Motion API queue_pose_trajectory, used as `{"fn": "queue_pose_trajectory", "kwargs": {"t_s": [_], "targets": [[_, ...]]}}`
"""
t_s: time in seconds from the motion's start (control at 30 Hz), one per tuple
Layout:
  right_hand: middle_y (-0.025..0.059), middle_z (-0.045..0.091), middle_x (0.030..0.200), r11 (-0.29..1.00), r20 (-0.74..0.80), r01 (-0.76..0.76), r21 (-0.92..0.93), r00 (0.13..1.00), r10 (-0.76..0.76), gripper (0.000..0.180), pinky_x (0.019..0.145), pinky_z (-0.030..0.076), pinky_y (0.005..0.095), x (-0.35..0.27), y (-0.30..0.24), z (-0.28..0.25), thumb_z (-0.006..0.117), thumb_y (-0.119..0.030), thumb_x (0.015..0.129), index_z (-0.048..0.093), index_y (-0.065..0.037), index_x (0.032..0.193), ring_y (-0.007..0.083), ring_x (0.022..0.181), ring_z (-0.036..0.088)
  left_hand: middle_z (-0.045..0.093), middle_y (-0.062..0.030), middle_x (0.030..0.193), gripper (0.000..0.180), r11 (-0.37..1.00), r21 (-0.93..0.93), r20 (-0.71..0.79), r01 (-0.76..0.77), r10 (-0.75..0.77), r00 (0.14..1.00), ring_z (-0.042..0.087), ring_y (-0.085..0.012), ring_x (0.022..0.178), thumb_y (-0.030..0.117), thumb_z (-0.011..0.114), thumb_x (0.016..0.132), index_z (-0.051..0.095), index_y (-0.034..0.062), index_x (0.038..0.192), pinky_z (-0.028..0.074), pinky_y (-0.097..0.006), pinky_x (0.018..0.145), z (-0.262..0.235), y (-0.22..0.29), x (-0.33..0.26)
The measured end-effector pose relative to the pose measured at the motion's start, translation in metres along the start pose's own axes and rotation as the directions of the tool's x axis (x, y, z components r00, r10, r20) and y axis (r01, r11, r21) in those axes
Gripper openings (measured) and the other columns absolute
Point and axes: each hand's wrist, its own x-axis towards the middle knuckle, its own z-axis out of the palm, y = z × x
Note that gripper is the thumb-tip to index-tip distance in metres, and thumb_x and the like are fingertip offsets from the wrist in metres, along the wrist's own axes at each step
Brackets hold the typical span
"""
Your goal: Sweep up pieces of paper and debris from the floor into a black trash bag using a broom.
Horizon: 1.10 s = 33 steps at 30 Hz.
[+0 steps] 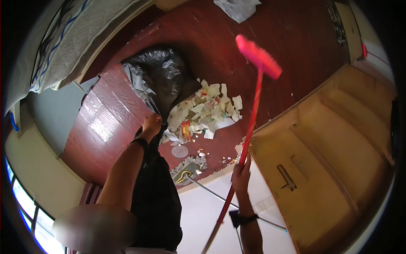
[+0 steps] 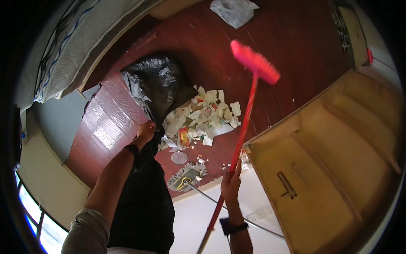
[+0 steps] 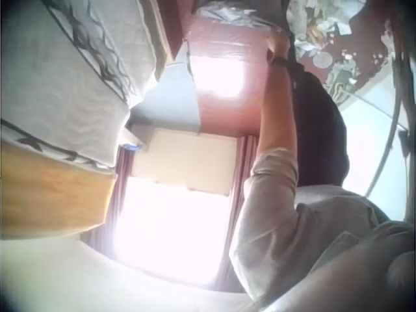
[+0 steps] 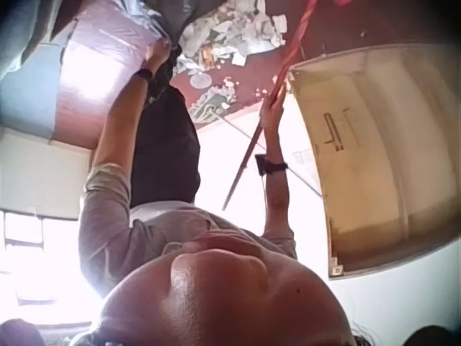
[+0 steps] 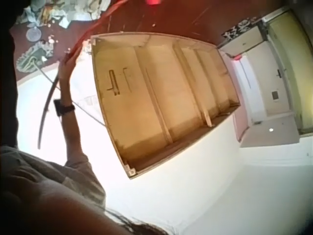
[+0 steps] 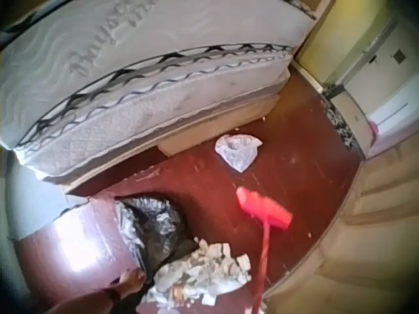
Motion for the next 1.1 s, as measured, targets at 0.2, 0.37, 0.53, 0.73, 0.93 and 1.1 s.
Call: {"fn": "queue_pose_trajectory", "kwargs": {"t_s": [0.2, 0.37, 0.53, 0.73, 0.93, 1.1], "targets": [[0.0047, 0.054, 0.091, 0.800, 0.014, 0.184, 0.572, 0.972, -0.233, 0.051, 0.049, 0.042, 0.0228, 0.178, -0.102, 0.017, 0.046, -0.019, 0.093, 0.027, -0.011, 0.140, 0.0088, 0.060, 0.050, 0.065, -0.0102, 0.079, 0.012, 0.992, -0.098, -0.102, -0.076, 0.066, 0.993, 0.063, -0.0302, 0.080, 0.015, 0.054, 0.079, 0.060, 0.0084, 0.087, 0.049, -0.039, 0.073, -0.002, 0.005, -0.007], [0.0000, 0.048, 0.075, 0.799, 0.124, -0.033, 0.601, 0.991, -0.052, 0.046, 0.043, 0.037, 0.0198, 0.218, -0.116, 0.034, 0.044, -0.027, 0.094, 0.033, -0.019, 0.138, 0.0046, 0.050, 0.042, 0.065, -0.0112, 0.087, 0.016, 0.990, -0.132, -0.034, -0.053, 0.049, 0.998, 0.060, -0.0320, 0.091, 0.021, 0.053, 0.080, 0.062, 0.0116, 0.090, 0.047, -0.041, 0.081, -0.001, -0.010, 0.008], [-0.0020, 0.043, 0.065, 0.985, -0.021, 0.123, 0.119, 0.992, -0.122, 0.045, 0.039, 0.032, 0.0200, 0.185, -0.046, 0.040, 0.039, -0.031, 0.096, 0.034, -0.020, 0.139, 0.0051, 0.045, 0.036, 0.066, -0.0120, 0.084, 0.017, 0.985, -0.160, -0.035, -0.069, 0.064, 0.997, 0.062, -0.0306, 0.086, 0.020, 0.053, 0.080, 0.062, 0.0104, 0.090, 0.048, -0.040, 0.077, -0.005, -0.021, 0.018], [-0.0043, 0.037, 0.057, 0.875, 0.143, -0.238, 0.421, 0.970, 0.195, 0.047, 0.038, 0.032, 0.0190, 0.033, 0.098, 0.023, 0.035, -0.033, 0.097, 0.028, -0.018, 0.141, 0.0045, 0.045, 0.037, 0.065, -0.0103, 0.079, 0.013, 0.956, -0.222, -0.067, -0.192, 0.182, 0.981, 0.064, -0.0253, 0.076, 0.014, 0.054, 0.081, 0.061, 0.0075, 0.089, 0.049, -0.035, 0.070, -0.005, -0.008, 0.018], [-0.0052, 0.039, 0.055, 0.736, 0.221, -0.605, 0.303, 0.796, 0.563, 0.044, 0.033, 0.029, 0.0183, -0.181, 0.137, 0.051, 0.035, -0.036, 0.097, 0.030, -0.023, 0.139, 0.0040, 0.039, 0.034, 0.064, -0.0119, 0.078, 0.010, 0.868, -0.052, 0.056, -0.493, 0.496, 0.867, 0.064, -0.0258, 0.075, 0.011, 0.056, 0.083, 0.058, 0.0050, 0.090, 0.050, -0.033, 0.066, 0.007, 0.008, 0.012], [-0.0053, 0.037, 0.055, 0.253, 0.502, -0.754, 0.606, 0.609, 0.614, 0.046, 0.034, 0.027, 0.0176, -0.289, 0.153, 0.116, 0.036, -0.041, 0.096, 0.025, -0.027, 0.139, 0.0031, 0.038, 0.032, 0.065, -0.0147, 0.084, 0.017, 0.823, 0.159, 0.147, -0.546, 0.527, 0.837, 0.062, -0.0333, 0.082, 0.019, 0.057, 0.084, 0.056, 0.0066, 0.096, 0.049, -0.041, 0.070, 0.027, 0.019, 0.014]]}}
